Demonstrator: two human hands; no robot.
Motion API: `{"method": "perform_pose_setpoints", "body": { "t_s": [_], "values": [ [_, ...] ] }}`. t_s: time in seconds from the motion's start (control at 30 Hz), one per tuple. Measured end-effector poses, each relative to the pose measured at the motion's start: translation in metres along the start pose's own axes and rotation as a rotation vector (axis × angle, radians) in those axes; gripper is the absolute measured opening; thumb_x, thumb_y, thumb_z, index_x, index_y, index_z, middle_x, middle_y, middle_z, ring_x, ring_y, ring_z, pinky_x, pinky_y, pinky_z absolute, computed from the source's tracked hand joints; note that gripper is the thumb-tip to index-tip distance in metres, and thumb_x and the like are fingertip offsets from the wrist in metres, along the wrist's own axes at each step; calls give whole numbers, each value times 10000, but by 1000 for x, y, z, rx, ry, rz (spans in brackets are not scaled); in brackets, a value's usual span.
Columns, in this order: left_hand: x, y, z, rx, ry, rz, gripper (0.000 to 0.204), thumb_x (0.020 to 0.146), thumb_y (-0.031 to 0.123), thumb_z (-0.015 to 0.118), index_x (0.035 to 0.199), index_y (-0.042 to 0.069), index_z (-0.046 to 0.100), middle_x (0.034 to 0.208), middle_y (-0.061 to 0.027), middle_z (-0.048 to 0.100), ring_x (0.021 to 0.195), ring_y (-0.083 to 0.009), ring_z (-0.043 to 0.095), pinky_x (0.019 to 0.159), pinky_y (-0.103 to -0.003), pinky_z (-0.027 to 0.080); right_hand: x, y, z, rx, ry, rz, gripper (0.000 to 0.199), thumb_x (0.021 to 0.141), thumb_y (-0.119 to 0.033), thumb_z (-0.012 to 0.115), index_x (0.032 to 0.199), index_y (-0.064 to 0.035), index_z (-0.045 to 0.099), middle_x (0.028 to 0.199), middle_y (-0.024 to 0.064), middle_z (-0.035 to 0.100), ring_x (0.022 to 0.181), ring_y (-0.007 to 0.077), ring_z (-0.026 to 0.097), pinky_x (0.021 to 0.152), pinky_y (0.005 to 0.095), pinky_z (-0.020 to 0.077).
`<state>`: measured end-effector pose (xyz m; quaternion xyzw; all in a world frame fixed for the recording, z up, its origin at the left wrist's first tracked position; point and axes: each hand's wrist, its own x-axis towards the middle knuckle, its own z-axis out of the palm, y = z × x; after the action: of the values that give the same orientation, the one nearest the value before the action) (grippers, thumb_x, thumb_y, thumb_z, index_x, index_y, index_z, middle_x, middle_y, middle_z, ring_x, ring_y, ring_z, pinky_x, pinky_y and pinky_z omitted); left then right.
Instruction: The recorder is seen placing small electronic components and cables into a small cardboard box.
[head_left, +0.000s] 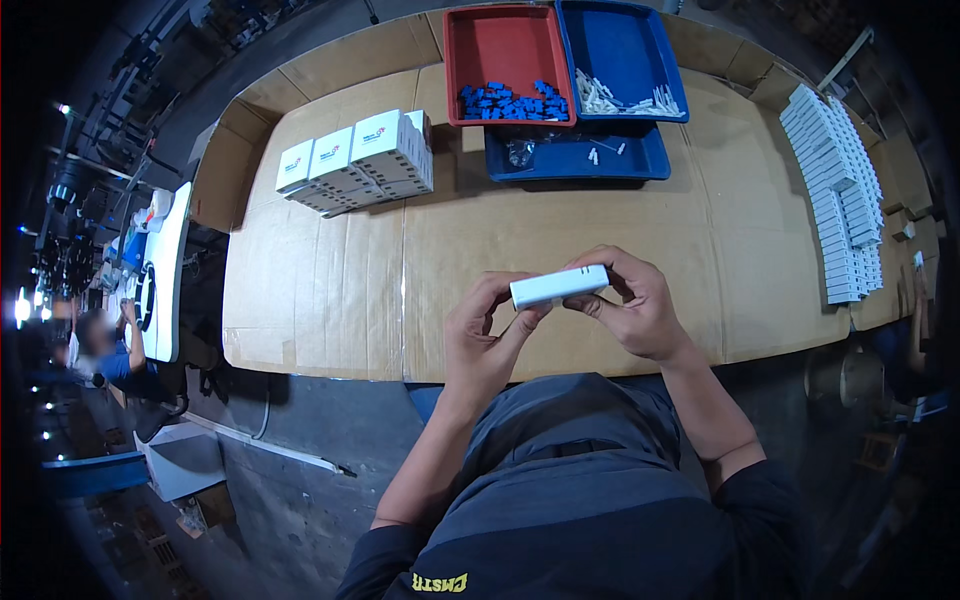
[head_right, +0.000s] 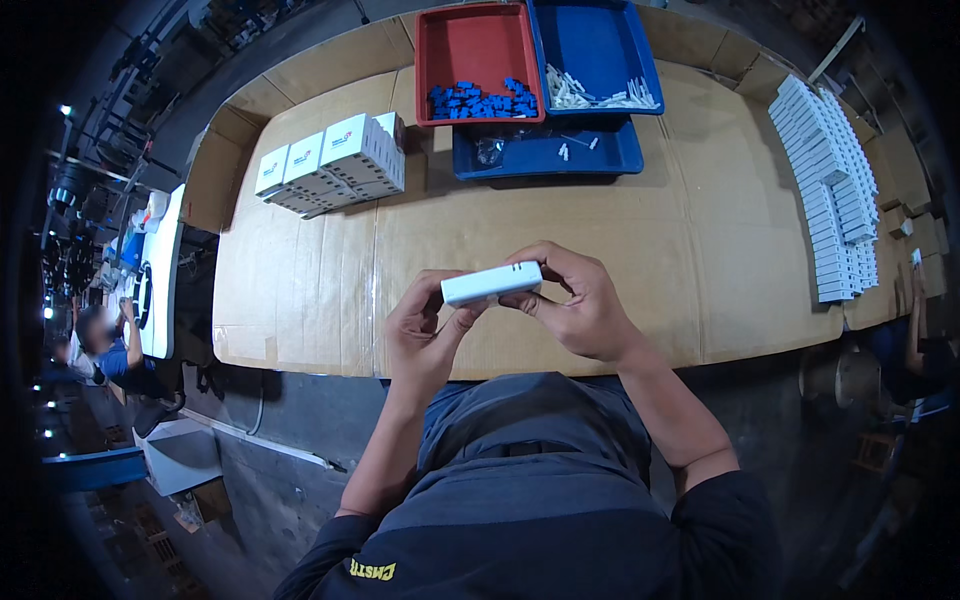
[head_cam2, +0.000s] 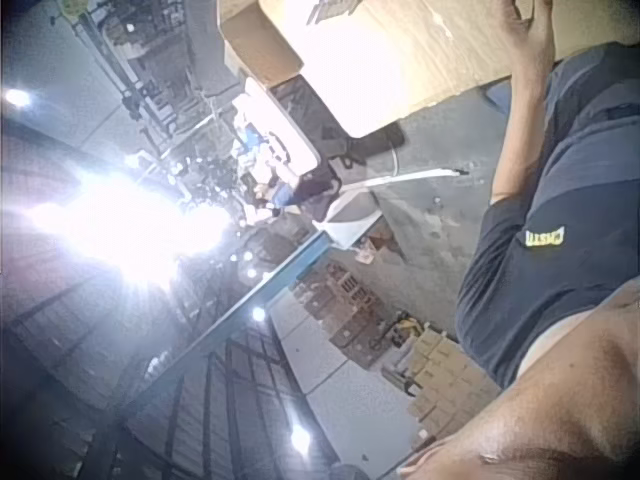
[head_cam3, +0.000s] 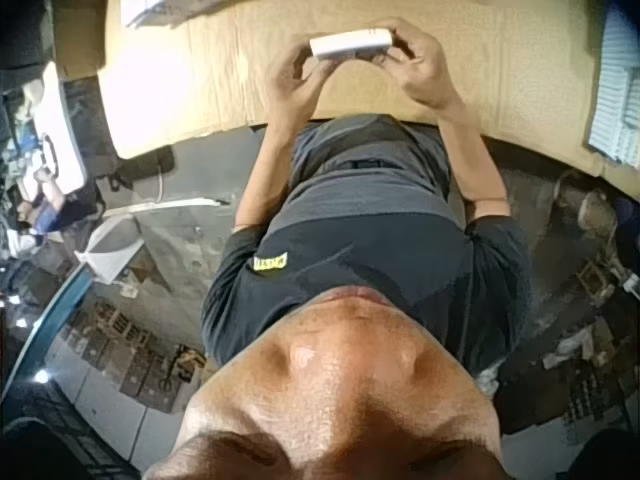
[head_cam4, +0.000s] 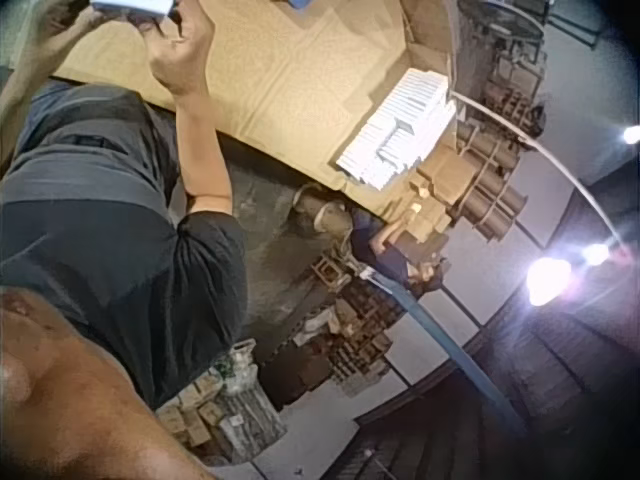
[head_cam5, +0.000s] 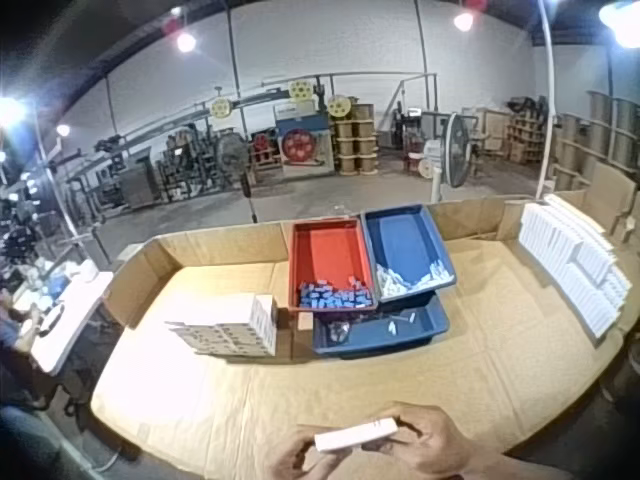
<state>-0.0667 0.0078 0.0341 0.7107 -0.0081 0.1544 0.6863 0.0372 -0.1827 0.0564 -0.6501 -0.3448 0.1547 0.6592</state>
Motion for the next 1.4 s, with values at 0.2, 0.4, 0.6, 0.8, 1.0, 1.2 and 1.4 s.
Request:
{"method": "perform_pose_setpoints", "body": {
  "t_s": [0.2,0.4,0.6,0.8,1.0,1.2,1.4],
  "values": [
    [0,2,5,-259,81,33,443,863,25,818,1257,-18,621,1269,-122,649,1208,-203,618,1050,-346,485,-7,8,0,438,174,-10,479,872,58,765,1296,-4,550,1167,82,649,1115,153,632,990,305,513],
    [-5,5,4,-246,89,45,362,881,-36,772,1218,-36,640,1232,-141,647,1181,-229,633,1058,-355,488,-3,-2,-6,-18,-67,-90,417,824,63,781,1205,-16,634,1130,75,648,1070,163,631,929,319,514],
    [-8,0,2,-225,22,106,290,928,25,750,1173,-56,618,1148,-148,651,1025,-195,678,837,-287,596,-8,-10,0,56,-41,-71,328,790,86,794,1086,-19,700,1006,91,710,910,183,671,824,295,524],
    [-8,11,7,-196,36,8,299,867,-20,783,1142,-43,667,1163,-146,676,1126,-225,653,994,-340,520,-6,-16,-7,-12,-44,-33,320,785,75,812,1077,-7,711,968,85,719,920,181,683,831,307,523],
    [-1,-2,4,-708,-116,-184,775,1015,589,552,1448,-50,487,1261,-171,663,1146,-244,643,1022,-365,495,-10,-8,-8,317,-19,72,497,788,-28,867,1240,-11,660,1182,59,702,1160,152,619,997,329,499],
    [-20,-37,4,-974,-237,-659,510,1055,396,580,1331,-34,575,1098,-154,713,957,-225,711,896,-362,556,-9,36,12,457,106,160,543,897,-160,811,1348,6,558,1333,181,638,1212,234,631,1013,352,522],
    [3,-61,30,-559,337,-450,304,926,75,772,1142,27,564,1056,-82,706,996,-151,700,843,-251,568,-37,73,24,563,450,393,527,1015,-127,646,1482,4,440,1359,144,592,1223,186,601,963,337,539]
  ]
}}
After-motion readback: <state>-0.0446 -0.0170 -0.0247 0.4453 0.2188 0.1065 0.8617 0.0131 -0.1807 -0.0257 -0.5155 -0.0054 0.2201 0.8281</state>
